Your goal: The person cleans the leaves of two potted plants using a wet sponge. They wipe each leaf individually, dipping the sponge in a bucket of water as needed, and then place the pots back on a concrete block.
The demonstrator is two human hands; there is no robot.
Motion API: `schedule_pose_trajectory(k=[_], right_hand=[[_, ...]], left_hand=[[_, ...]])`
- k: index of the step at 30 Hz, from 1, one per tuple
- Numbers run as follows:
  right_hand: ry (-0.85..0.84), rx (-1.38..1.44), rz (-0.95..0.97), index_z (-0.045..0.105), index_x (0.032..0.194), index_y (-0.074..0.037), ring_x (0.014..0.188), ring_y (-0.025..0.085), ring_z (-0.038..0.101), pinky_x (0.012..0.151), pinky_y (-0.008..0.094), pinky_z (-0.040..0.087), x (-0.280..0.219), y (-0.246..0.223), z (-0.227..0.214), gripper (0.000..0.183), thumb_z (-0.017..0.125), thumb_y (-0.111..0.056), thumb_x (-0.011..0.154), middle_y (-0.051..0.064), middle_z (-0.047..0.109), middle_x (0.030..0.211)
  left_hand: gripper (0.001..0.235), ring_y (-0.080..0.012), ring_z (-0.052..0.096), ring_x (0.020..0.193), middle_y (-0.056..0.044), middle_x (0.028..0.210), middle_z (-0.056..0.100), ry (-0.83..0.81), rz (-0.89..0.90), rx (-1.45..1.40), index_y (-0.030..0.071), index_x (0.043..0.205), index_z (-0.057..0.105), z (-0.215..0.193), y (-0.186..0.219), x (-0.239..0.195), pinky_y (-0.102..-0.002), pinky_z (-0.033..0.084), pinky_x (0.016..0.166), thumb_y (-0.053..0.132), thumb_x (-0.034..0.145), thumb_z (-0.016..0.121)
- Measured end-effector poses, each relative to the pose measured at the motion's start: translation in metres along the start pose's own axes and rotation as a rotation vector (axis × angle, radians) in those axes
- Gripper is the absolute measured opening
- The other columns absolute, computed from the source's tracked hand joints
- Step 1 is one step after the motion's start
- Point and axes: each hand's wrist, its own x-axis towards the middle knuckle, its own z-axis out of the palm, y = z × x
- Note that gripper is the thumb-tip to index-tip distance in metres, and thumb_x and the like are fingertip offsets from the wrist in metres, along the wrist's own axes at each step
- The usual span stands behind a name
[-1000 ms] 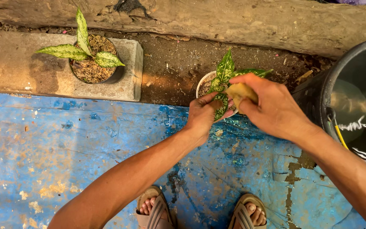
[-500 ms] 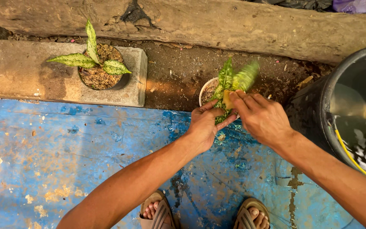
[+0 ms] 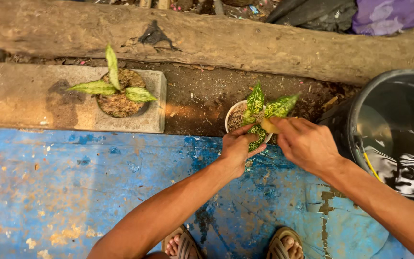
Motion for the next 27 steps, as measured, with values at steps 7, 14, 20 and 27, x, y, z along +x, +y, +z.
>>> schedule_pose_trajectory(k=[7,14,20,27], right_hand=[[0.030,0.057,0.020,0.065,0.126,-0.005,0.082,0.032,0.071,0.064,0.043,0.058,-0.017,-0.001,-0.004,0.039,0.072,-0.014,0.089,0.012,0.073,0.096],[0.109,-0.070,-0.235,0.066,0.119,-0.002,0.087,0.028,0.072,0.068,0.039,0.060,-0.021,-0.009,0.006,0.045,0.075,-0.011,0.076,0.013,0.075,0.102],[-0.242,-0.082,-0.082,0.064,0.125,0.000,0.089,0.028,0.071,0.069,0.040,0.060,-0.003,-0.012,0.018,0.058,0.077,-0.011,0.070,0.012,0.073,0.100],[0.022,-0.012,-0.321,0.069,0.119,-0.001,0.113,0.032,0.070,0.087,0.041,0.060,-0.015,-0.011,0.019,0.051,0.070,0.003,0.068,0.017,0.070,0.127]], left_hand=[[0.054,-0.0264,0.070,0.105,-0.017,0.132,0.062,-0.019,-0.031,-0.033,-0.002,0.146,0.048,-0.012,-0.008,-0.009,-0.036,0.065,0.088,0.000,0.094,0.059],[0.048,-0.0153,0.070,0.100,-0.009,0.118,0.069,-0.071,0.045,-0.074,-0.004,0.141,0.057,-0.007,-0.017,-0.010,-0.038,0.061,0.095,0.000,0.093,0.055],[0.049,-0.0102,0.055,0.070,-0.002,0.080,0.052,-0.135,0.051,-0.229,0.006,0.137,0.060,-0.013,-0.032,-0.006,-0.046,0.059,0.105,-0.003,0.089,0.053],[0.035,-0.0144,0.037,0.063,0.000,0.079,0.041,-0.294,0.140,-0.337,0.000,0.113,0.053,-0.024,-0.024,-0.008,-0.052,0.058,0.106,0.032,0.103,0.061]])
